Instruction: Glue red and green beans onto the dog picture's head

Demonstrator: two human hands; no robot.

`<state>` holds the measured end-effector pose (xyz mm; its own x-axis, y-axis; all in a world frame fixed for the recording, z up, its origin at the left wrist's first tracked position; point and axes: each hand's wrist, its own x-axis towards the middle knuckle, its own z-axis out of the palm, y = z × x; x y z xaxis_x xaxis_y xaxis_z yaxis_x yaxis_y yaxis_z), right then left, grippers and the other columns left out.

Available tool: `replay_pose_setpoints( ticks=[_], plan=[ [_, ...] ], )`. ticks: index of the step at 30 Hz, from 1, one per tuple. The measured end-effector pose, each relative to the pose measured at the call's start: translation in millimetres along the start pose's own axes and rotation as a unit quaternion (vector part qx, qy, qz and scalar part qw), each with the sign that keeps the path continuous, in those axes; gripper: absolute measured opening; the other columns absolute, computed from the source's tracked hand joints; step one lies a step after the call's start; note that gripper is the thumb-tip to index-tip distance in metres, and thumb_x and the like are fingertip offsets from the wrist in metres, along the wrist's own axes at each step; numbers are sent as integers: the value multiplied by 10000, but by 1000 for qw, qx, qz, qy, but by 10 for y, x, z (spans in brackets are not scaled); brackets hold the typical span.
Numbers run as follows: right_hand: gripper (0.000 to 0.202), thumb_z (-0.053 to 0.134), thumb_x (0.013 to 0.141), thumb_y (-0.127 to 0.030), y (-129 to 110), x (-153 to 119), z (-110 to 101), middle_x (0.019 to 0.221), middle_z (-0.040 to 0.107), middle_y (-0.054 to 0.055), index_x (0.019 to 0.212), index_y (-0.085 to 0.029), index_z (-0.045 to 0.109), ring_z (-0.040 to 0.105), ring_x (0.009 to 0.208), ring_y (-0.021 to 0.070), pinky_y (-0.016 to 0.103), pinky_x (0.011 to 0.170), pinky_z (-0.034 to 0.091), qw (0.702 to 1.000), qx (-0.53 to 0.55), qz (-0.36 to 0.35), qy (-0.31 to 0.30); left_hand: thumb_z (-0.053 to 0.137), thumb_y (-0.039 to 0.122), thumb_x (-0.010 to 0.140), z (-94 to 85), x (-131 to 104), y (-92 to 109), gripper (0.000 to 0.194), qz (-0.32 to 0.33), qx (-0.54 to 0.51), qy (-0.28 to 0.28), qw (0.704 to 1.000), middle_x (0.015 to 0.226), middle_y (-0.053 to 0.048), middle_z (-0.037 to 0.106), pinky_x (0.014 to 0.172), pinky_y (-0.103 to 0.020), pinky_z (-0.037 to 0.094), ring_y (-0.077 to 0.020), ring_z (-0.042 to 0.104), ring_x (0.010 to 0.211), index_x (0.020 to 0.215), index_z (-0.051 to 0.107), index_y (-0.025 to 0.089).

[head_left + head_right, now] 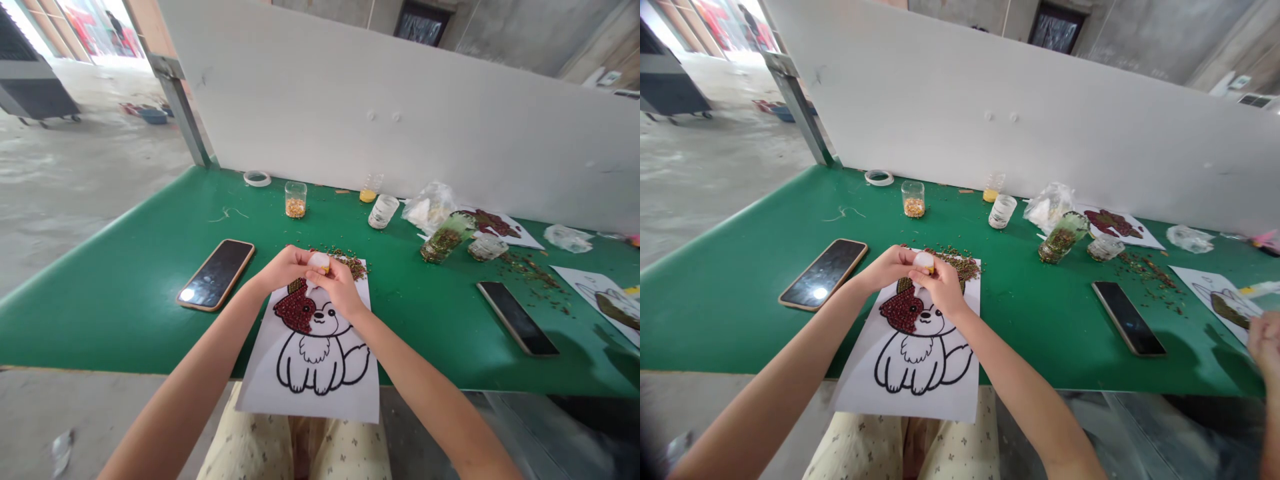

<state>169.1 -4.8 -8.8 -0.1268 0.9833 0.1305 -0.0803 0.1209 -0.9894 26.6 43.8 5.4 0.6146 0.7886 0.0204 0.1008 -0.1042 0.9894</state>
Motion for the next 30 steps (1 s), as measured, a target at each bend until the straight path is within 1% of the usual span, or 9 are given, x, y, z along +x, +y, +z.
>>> replay_pose_setpoints(
  ticks=[3,7,13,18,22,25,28,30],
  plan=[
    [329,692,678,-374,25,10,-6,828,614,18,940,-182,639,567,783,170,288,739,459,1000,-10,-10,1,687,287,675,-2,14,-36,196,5,5,4,1000,604,-19,632,621,-242,451,-114,562,607,684,692,91],
    [302,694,682,-383,60,20,-10,799,605,10,903,-184,640,568,756,165,279,712,456,1000,-13,-16,3,688,299,679,-11,26,-83,206,14,6,2,1000,620,-22,638,621,-238,450,-120,569,625,717,703,97],
    [279,711,675,-357,71,26,-10,775,592,-8,887,-189,644,552,719,139,252,669,442,1000,-5,-12,5,696,293,673,-27,43,-97,201,16,-1,-6,1000,642,-26,647,622,-231,452,-118,574,629,708,702,96],
    [292,706,659,-369,75,31,-8,782,606,7,873,-177,652,563,730,157,266,660,454,1000,-16,-11,13,691,287,672,-21,51,-107,195,15,-11,-8,1000,641,-28,648,610,-228,449,-114,565,614,685,698,92],
    [313,701,669,-374,68,28,-11,819,628,17,908,-177,657,583,775,174,284,703,467,1000,-20,-11,10,693,289,671,-12,47,-108,198,12,-16,-6,1000,649,-28,649,616,-231,449,-115,563,624,702,698,94],
    [355,695,692,-361,39,25,-28,900,652,24,1003,-194,655,599,844,188,308,770,476,999,-36,-17,3,691,283,680,-2,35,-67,193,15,-22,-5,1000,691,-29,658,642,-235,455,-112,569,647,740,693,99],
    [453,676,732,-367,-5,27,-52,1111,640,36,1161,-239,605,589,994,203,339,877,463,998,-51,-41,-9,680,291,702,12,15,-8,209,20,-28,7,999,746,-31,663,646,-238,451,-109,565,664,800,679,106],
    [456,639,778,-392,-37,28,-65,1228,600,40,1210,-260,581,557,1095,207,361,955,430,997,-41,-60,-19,664,313,726,20,1,13,222,19,-18,8,1000,736,-26,647,625,-231,431,-101,545,648,808,665,106]
  ],
)
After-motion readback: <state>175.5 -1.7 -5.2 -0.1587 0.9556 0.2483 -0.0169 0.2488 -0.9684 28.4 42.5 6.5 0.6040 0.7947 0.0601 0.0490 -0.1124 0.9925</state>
